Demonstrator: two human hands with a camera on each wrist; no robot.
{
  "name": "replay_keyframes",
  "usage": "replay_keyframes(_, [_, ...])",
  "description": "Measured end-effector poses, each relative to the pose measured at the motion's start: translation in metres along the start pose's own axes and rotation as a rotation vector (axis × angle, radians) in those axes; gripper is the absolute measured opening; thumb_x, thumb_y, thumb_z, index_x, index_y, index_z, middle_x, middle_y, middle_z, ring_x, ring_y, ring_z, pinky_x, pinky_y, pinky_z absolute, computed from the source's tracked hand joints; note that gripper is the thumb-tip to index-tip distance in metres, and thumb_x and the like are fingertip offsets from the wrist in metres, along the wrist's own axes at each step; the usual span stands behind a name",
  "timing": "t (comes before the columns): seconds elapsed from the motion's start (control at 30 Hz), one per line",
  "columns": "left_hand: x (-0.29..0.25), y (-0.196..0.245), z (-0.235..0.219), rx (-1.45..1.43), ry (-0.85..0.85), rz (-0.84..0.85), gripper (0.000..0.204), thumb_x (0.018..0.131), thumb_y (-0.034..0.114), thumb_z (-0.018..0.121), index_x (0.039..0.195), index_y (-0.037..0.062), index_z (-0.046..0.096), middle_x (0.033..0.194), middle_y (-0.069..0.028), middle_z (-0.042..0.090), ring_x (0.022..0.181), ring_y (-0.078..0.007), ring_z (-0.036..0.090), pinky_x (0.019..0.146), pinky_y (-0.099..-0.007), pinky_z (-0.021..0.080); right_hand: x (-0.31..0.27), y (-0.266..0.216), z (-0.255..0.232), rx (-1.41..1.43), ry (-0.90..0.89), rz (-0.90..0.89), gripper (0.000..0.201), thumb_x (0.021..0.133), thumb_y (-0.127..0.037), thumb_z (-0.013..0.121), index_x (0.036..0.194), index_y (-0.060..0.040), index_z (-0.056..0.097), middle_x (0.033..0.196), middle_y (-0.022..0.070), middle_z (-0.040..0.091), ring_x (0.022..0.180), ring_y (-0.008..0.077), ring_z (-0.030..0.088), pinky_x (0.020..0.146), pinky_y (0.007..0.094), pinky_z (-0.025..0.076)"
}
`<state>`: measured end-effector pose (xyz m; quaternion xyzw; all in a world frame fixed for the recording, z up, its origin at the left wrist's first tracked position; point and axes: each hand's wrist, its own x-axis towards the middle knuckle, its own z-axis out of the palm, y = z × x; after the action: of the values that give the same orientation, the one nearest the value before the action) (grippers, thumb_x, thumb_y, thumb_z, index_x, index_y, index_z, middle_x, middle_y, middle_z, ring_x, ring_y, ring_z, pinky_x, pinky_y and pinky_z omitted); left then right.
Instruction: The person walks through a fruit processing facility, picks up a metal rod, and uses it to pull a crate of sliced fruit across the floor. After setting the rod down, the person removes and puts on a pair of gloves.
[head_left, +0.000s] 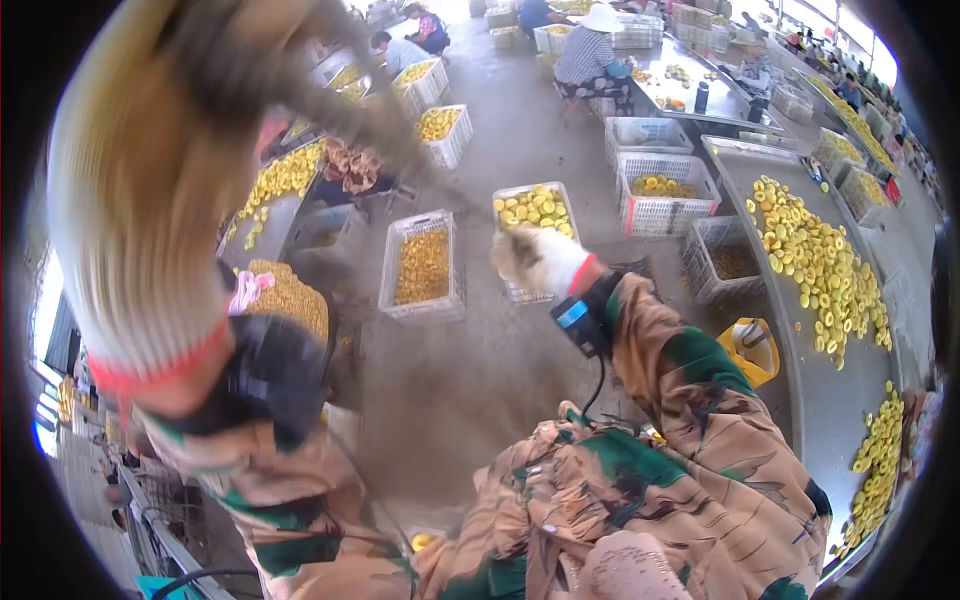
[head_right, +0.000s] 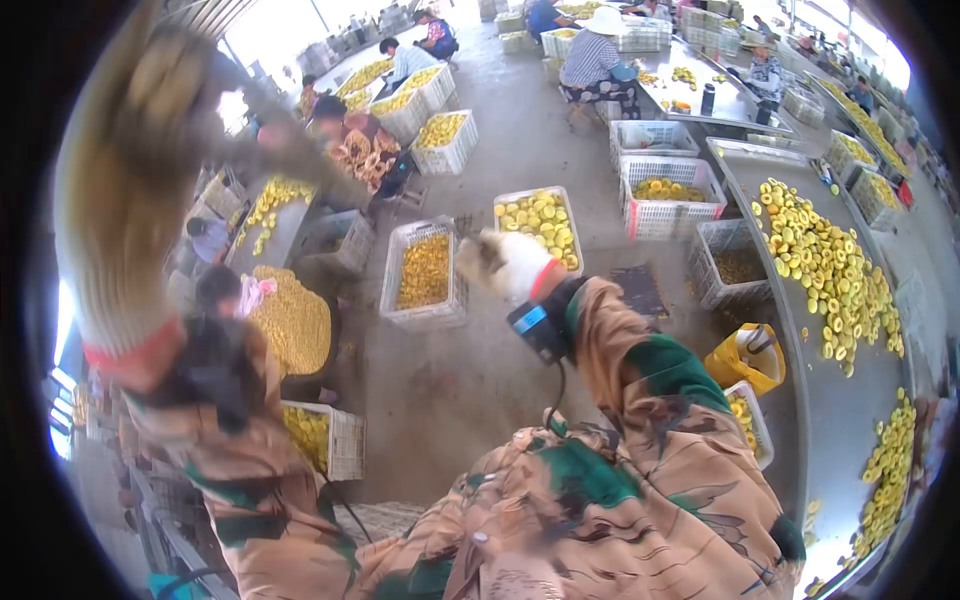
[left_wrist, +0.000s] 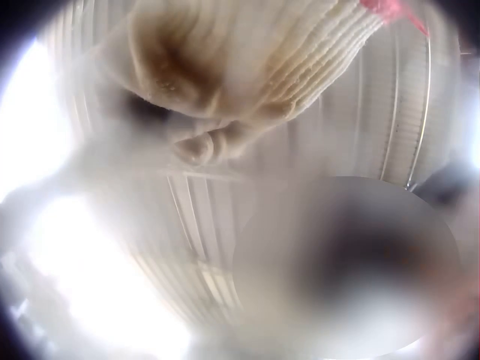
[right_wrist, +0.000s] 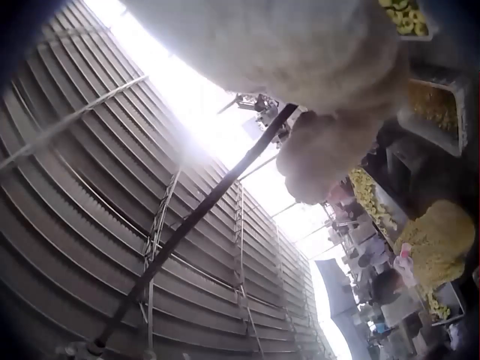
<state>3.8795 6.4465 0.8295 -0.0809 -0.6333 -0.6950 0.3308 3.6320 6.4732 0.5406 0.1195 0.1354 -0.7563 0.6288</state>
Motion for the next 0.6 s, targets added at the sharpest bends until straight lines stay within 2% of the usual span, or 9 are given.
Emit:
replay_keyframes(0.03, [0.011,-0.019,0.009,-0.049,-0.027,-0.023,0.025,0.096,0.022,0.044,0.075,0.0095,0.042,0.061,0.001,0.033,0.055,-0.0103,0.035,0.055,-0.028,0.041,-0.021,-0.01,0.023,-0.09,0.186,-0.072,0.023,0.091,-0.022,0.055,0.094,0.0006,0.056,0.085,0.0134,0.06,0.076,0.0226,0.06,0.069,0.0336,0.053])
replay_keyframes(0.13, [0.036,-0.076,0.033,-0.182,-0.106,-0.096,0.02,0.095,0.02,0.044,0.08,0.0073,0.044,0.066,-0.0008,0.038,0.06,-0.0116,0.039,0.058,-0.0282,0.043,-0.042,-0.049,0.018,-0.626,0.298,-0.376,0.025,0.093,-0.025,0.049,0.099,-0.0013,0.054,0.088,0.0137,0.06,0.08,0.0255,0.061,0.073,0.0393,0.053])
replay_keyframes(0.2, [0.052,-0.106,0.045,-0.259,-0.153,-0.126,0.018,0.095,0.019,0.044,0.083,0.0058,0.046,0.07,-0.002,0.041,0.063,-0.0124,0.042,0.059,-0.0283,0.043,-0.059,-0.062,0.01,-1.382,0.463,-0.813,0.03,0.088,-0.025,0.054,0.105,-0.0002,0.054,0.087,0.0138,0.062,0.079,0.025,0.063,0.072,0.0348,0.052])
replay_keyframes(0.27, [0.069,-0.127,0.056,-0.313,-0.212,-0.141,0.016,0.095,0.018,0.044,0.086,0.0043,0.048,0.074,-0.0032,0.044,0.066,-0.0133,0.045,0.061,-0.0284,0.044,-0.042,-0.095,-0.024,-1.83,0.477,-1.132,0.031,0.085,-0.025,0.055,0.106,-0.0015,0.055,0.078,0.0094,0.061,0.071,0.0182,0.06,0.065,0.0294,0.049])
replay_keyframes(0.3, [0.08,-0.133,0.058,-0.332,-0.24,-0.139,0.016,0.095,0.017,0.044,0.088,0.0036,0.048,0.076,-0.0037,0.045,0.068,-0.0137,0.046,0.062,-0.0285,0.045,-0.063,-0.081,0.006,-1.61,0.501,-1.041,0.031,0.086,-0.025,0.054,0.105,-0.0018,0.056,0.077,0.0082,0.061,0.069,0.0167,0.059,0.063,0.0287,0.048])
replay_keyframes(0.37, [0.106,-0.139,0.059,-0.357,-0.307,-0.119,0.015,0.094,0.016,0.043,0.091,0.0021,0.05,0.079,-0.0049,0.049,0.071,-0.0145,0.049,0.064,-0.0286,0.046,-0.052,-0.112,-0.015,-1.457,0.663,-0.962,0.031,0.088,-0.031,0.053,0.097,-0.002,0.058,0.073,0.0033,0.06,0.062,0.0117,0.055,0.058,0.0263,0.044])
replay_keyframes(0.47, [0.145,-0.155,0.05,-0.354,-0.379,-0.096,0.017,0.094,0.014,0.043,0.096,-0.0002,0.052,0.085,-0.0067,0.053,0.076,-0.0158,0.053,0.067,-0.0288,0.047,-0.093,-0.123,-0.011,-1.008,0.706,-0.796,0.037,0.089,-0.042,0.054,0.086,-0.0057,0.061,0.071,0.0033,0.06,0.059,0.0118,0.056,0.053,0.0271,0.047])
replay_keyframes(0.53, [0.172,-0.178,0.034,-0.323,-0.381,-0.088,0.018,0.093,0.012,0.043,0.1,-0.0016,0.054,0.088,-0.0079,0.056,0.08,-0.0167,0.056,0.069,-0.0289,0.048,-0.115,-0.139,-0.049,-0.918,0.627,-0.832,0.037,0.09,-0.043,0.052,0.085,-0.0064,0.061,0.073,0.0038,0.06,0.059,0.0138,0.058,0.052,0.028,0.049])
replay_keyframes(0.6, [0.195,-0.225,0.005,-0.218,-0.328,-0.133,0.021,0.093,0.011,0.043,0.103,-0.0031,0.055,0.092,-0.0091,0.059,0.083,-0.0175,0.059,0.07,-0.029,0.049,-0.138,-0.14,-0.08,-0.753,0.682,-0.877,0.038,0.091,-0.042,0.052,0.091,-0.0047,0.062,0.074,0.0039,0.059,0.057,0.0136,0.056,0.054,0.0284,0.048])
